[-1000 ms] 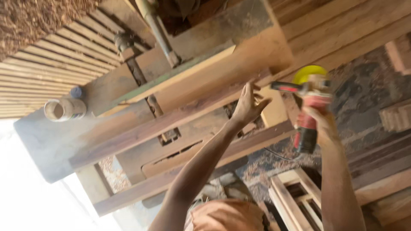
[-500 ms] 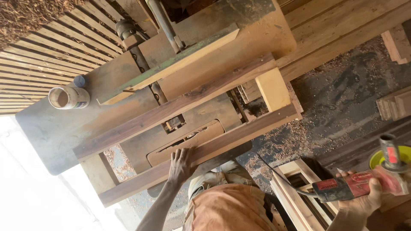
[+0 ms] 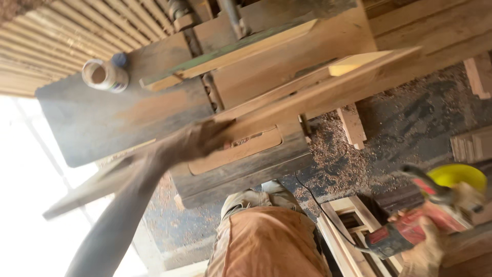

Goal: The person uses a hand-held power sander to smooth the surfaces and edges of a wooden frame and long wooden planks on a workbench.

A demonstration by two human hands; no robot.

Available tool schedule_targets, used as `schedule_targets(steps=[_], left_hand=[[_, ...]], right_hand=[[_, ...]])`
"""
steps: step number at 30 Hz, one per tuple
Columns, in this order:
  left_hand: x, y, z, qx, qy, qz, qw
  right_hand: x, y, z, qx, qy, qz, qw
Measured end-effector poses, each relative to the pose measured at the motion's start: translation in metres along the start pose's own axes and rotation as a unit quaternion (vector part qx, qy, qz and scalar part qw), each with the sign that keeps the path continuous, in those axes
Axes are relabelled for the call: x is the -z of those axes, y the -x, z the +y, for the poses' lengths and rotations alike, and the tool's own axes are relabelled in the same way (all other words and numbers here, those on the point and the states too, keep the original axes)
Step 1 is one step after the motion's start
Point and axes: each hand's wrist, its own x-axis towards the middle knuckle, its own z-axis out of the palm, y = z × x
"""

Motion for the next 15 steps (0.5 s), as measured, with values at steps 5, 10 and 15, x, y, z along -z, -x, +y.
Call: schedule_targets(steps=[5, 10, 15], left_hand=[[0.034, -0.007, -0.018, 0.061, -0.136, 0.074, 0.986], [0.039, -0.021, -0.048, 0.084, -0.175, 0.108, 0.975], [0.026, -0.026, -0.063, 0.023, -0.207, 0.088, 0.974]], right_hand=[[-0.087, -0.055, 0.02, -0.027, 0.224, -0.185, 0.957], [-0.228, -0.067, 0.058, -0.193, 0.376, -0.241, 0.874], [-0.366, -0.05, 0.096, -0.193, 0.48, -0.358, 0.777]])
